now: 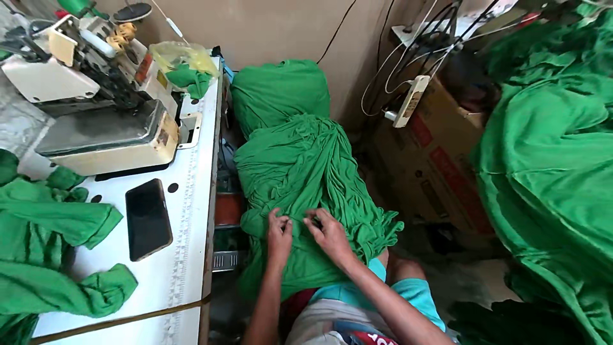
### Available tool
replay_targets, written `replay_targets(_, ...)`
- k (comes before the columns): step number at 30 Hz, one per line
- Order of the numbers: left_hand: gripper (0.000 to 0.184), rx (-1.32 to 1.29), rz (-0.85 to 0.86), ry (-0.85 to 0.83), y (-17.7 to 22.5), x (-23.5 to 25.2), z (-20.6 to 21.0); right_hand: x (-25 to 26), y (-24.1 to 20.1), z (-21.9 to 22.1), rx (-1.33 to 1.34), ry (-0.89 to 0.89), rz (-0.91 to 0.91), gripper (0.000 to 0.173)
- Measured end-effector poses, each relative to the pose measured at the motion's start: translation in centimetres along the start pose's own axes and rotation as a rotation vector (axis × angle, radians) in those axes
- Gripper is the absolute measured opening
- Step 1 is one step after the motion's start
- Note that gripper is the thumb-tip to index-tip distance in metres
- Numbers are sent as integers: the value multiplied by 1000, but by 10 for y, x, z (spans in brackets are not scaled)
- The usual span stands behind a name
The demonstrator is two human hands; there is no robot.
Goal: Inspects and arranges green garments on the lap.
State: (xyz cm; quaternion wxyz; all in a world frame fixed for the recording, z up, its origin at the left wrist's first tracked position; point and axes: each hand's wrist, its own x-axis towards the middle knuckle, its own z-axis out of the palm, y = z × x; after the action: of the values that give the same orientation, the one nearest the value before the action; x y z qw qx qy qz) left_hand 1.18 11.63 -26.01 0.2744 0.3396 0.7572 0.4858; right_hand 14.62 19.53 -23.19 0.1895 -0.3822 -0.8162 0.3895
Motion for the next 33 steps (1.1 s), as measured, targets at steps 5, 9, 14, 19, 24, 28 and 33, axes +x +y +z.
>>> replay_targets(5,46,-20,112,34,10,-6,4,15,11,9,104,-41,72,26)
replay_targets(9,20,104,217,61,-1,-15,2,-10,13,7,273,41,13,17)
replay_targets(14,20,-123,59,39,-15,-12,3,-39,5,10,297,-107,-99,19)
replay_targets(19,35,51,19,181,-12,-5,-12,-51,-1,14,317,-655,-381,34)
replay_targets(24,23,130,383,124,-7,-11,-11,-41,6,4,280,-430,-115,38)
replay_targets(28,34,431,304,-217,-1,-11,3,-29,18,-3,326,-112,60,32)
replay_targets(33,25,259,38,-87,-9,6,6,-29,28,-9,347,-44,132,22)
